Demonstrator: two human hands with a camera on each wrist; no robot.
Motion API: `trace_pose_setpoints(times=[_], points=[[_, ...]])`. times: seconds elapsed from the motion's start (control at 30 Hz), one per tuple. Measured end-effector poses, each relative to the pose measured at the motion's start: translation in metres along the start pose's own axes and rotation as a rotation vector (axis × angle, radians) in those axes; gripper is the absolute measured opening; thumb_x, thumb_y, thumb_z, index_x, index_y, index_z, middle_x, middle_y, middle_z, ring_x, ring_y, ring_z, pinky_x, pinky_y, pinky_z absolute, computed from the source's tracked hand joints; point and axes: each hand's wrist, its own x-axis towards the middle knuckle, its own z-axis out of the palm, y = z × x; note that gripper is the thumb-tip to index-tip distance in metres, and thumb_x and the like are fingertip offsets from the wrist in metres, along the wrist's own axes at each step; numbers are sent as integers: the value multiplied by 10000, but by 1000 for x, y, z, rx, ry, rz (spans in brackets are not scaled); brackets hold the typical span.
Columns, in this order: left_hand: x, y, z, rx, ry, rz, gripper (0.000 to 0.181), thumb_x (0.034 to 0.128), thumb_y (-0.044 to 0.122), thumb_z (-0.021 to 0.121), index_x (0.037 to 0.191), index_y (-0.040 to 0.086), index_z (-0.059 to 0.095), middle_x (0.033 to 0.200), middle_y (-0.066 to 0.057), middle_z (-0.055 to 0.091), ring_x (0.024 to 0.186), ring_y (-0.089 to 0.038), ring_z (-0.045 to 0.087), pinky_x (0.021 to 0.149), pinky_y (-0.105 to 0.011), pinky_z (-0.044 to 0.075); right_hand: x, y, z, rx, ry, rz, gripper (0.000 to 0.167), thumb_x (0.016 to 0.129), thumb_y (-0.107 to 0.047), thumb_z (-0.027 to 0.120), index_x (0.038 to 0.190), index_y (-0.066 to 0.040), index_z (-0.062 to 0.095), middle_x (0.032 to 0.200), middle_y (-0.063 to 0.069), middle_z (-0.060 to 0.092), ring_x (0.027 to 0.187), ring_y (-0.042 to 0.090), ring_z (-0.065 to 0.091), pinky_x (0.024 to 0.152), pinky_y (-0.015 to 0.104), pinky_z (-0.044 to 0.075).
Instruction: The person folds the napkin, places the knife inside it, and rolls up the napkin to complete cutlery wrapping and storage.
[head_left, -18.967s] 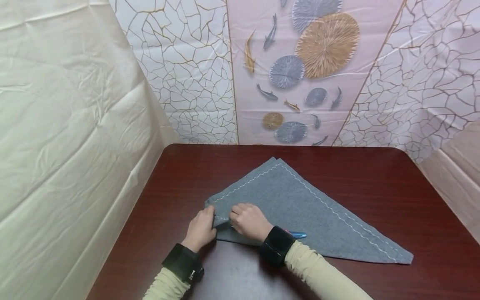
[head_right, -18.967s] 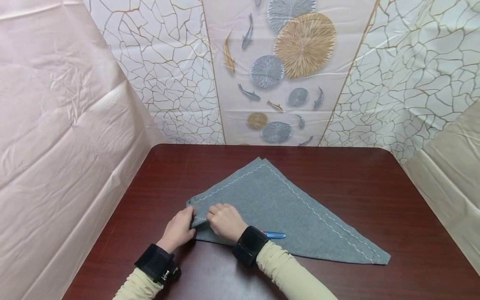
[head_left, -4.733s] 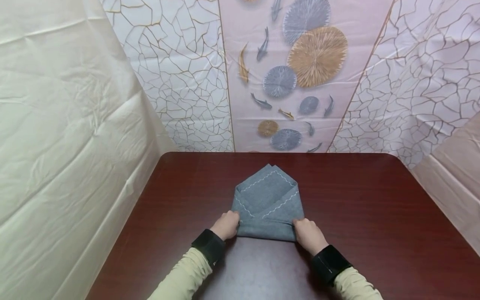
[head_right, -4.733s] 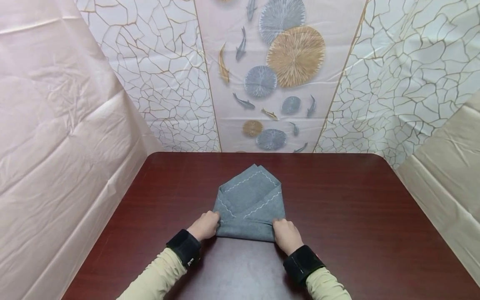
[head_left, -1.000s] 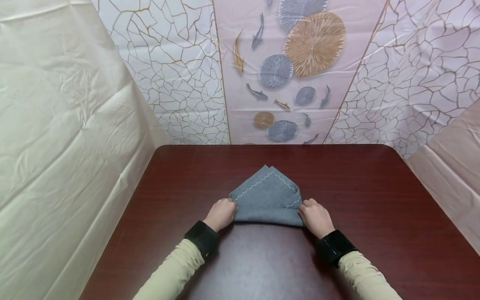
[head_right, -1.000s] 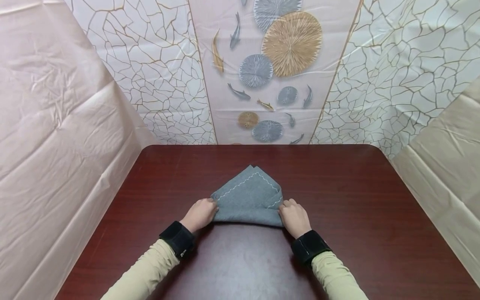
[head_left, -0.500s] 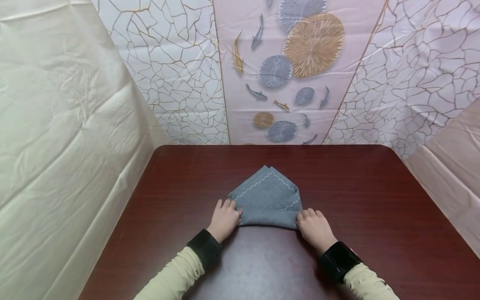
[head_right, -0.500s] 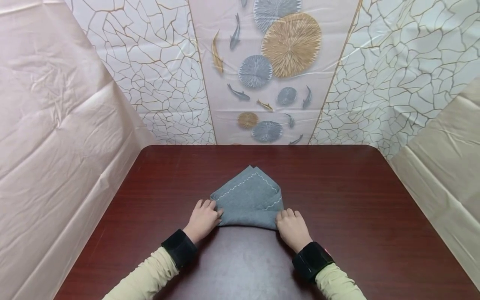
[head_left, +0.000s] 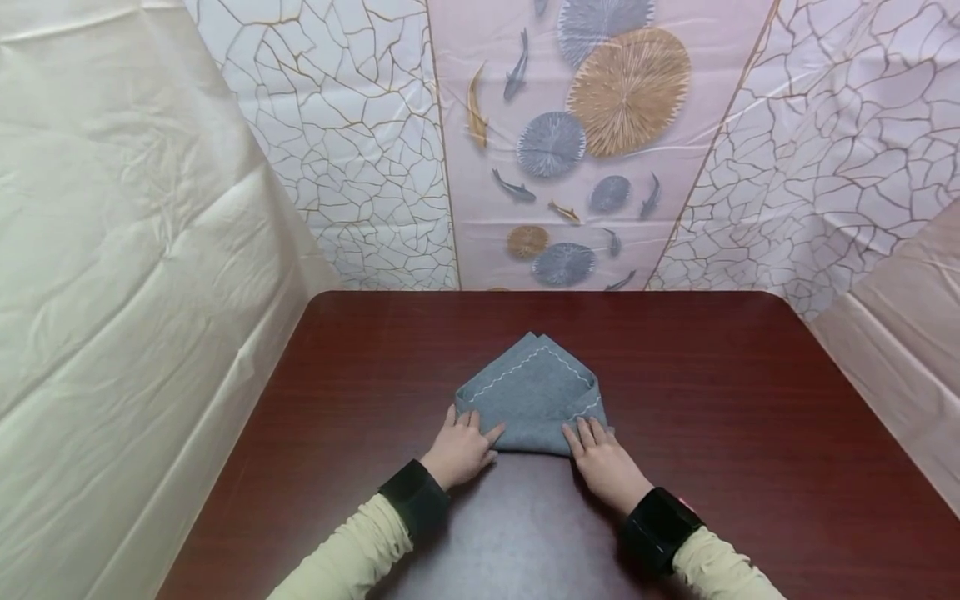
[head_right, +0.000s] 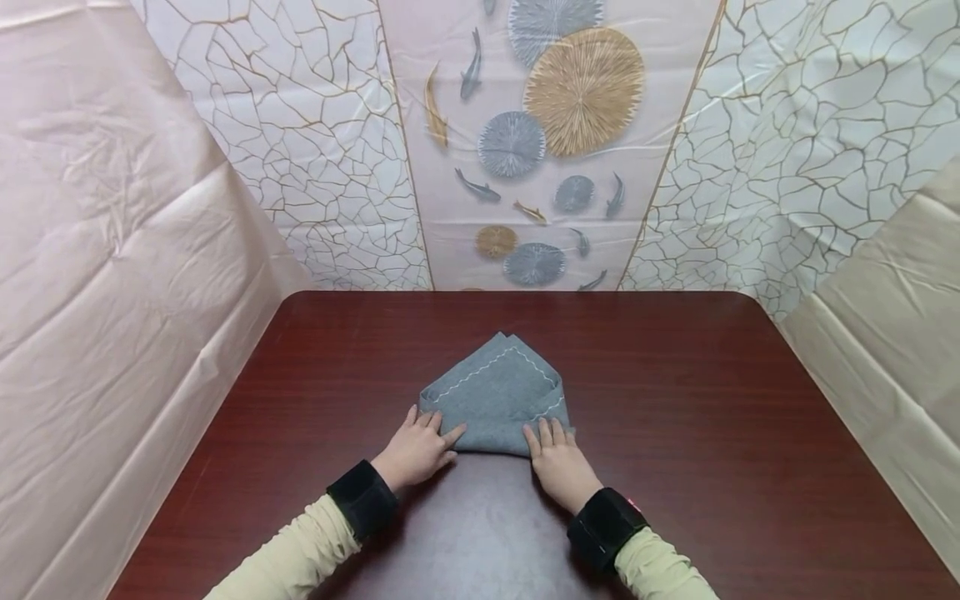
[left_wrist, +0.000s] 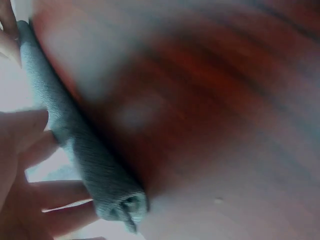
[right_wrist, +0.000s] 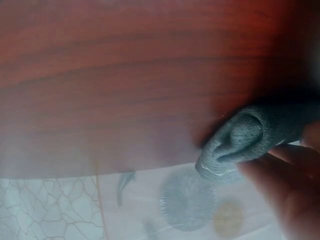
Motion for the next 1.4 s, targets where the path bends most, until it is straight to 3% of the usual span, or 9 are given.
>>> trace_pose_setpoints(times=[0.07,0.17,0.4,0.5,0.63,0.77,0.9,1.13,1.4], points=[[-2,1,-3,6,-62,-17,485,874,476,524,1317,282,492,1178,-189,536,1094,-294,519,959,-483,339,1,-1,-1,32,-62,10,395,797,-71,550,1171,56,562,1124,272,547,1029,415,524,769,488,468],[-4,3,-3,40,-100,-20,527,868,479,533,1348,276,451,1236,-193,507,1144,-294,489,975,-467,330,2,-2,-3,48,-126,9,448,789,-88,560,1202,81,527,1170,296,515,1071,433,497,800,507,449],[-3,5,-3,82,-135,3,517,876,243,564,1371,250,417,1258,-213,480,1148,-300,481,930,-414,388,0,-1,-1,-77,-91,-41,435,765,-33,588,1186,70,545,1138,282,540,1027,401,535,756,471,478],[-2,3,-2,72,-98,12,520,850,205,599,1347,246,453,1221,-219,508,1114,-305,508,903,-411,412,0,0,1,-88,-56,-35,372,808,-18,527,1171,52,563,1120,264,554,1009,386,546,744,459,484],[-2,0,3,74,4,33,462,851,110,583,1291,237,526,1130,-227,570,1029,-310,565,870,-400,443,1,0,3,-65,3,-25,352,826,-8,435,1138,36,592,1090,251,571,984,377,561,723,456,492],[-1,-3,6,87,83,68,443,829,74,579,1243,231,573,1026,-210,618,947,-288,601,838,-364,464,1,2,4,-10,6,-18,360,808,0,502,1158,23,585,1106,245,569,998,367,560,739,459,487],[-2,-7,5,19,98,114,463,790,64,631,1225,218,587,893,-139,635,845,-238,602,760,-325,484,-5,7,2,99,-14,13,499,698,33,670,1186,26,563,1126,225,575,1022,351,558,807,468,452],[-9,-15,3,-191,43,136,548,762,5,652,1265,198,551,906,-103,591,753,-216,587,636,-313,492,-16,11,-2,260,66,100,421,663,74,609,1084,86,605,1054,207,620,991,314,589,827,450,452],[-22,-20,1,-319,36,129,573,753,-49,602,1271,189,548,955,-85,585,689,-227,592,606,-321,488,-21,9,-10,325,15,147,388,655,67,615,1043,69,625,1031,195,630,958,308,601,828,445,453]])
